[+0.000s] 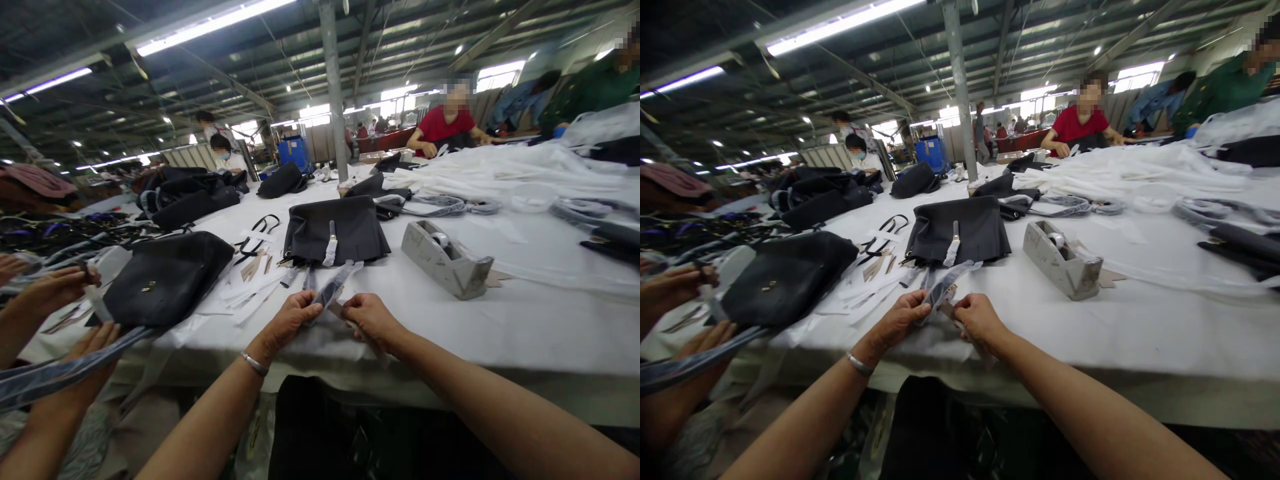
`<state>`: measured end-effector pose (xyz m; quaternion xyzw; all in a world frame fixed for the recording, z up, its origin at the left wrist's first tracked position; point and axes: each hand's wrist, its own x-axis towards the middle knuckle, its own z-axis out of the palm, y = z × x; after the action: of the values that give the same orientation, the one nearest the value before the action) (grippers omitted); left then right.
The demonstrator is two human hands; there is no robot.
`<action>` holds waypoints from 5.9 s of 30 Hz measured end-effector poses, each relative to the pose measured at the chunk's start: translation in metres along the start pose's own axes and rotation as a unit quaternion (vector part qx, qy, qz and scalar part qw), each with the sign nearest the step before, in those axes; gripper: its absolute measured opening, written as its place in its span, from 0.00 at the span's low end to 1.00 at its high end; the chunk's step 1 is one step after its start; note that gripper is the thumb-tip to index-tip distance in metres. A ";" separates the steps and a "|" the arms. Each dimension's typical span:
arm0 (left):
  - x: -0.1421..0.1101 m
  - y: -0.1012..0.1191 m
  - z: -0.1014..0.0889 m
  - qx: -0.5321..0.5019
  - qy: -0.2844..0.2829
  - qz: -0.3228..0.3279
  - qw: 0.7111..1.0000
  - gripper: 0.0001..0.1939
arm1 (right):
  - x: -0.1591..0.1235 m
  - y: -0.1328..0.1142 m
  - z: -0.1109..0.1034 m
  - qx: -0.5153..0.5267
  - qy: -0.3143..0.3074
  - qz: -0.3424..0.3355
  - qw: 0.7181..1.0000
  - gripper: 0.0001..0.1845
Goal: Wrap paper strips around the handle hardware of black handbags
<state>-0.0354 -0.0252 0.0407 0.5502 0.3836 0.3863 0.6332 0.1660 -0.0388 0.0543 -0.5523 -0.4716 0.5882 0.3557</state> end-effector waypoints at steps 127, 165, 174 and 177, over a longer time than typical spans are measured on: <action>-0.011 -0.021 0.038 0.432 0.031 0.252 0.865 0.11 | 0.023 0.017 -0.046 -0.242 -0.154 -0.415 0.864 0.10; -0.007 -0.028 0.051 0.463 0.165 0.218 0.843 0.04 | 0.030 0.017 -0.025 -0.176 -0.087 -0.297 0.935 0.10; -0.005 -0.026 0.061 0.440 0.258 0.177 0.842 0.10 | 0.028 0.006 -0.020 -0.114 -0.091 -0.222 0.964 0.18; -0.007 -0.030 0.061 0.459 0.249 0.221 0.824 0.13 | 0.031 0.006 -0.020 -0.095 -0.097 -0.203 0.970 0.19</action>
<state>0.0197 -0.0589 0.0175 0.7327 0.5291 0.4189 0.0881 0.1820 -0.0082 0.0396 -0.4169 -0.6600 0.5068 0.3658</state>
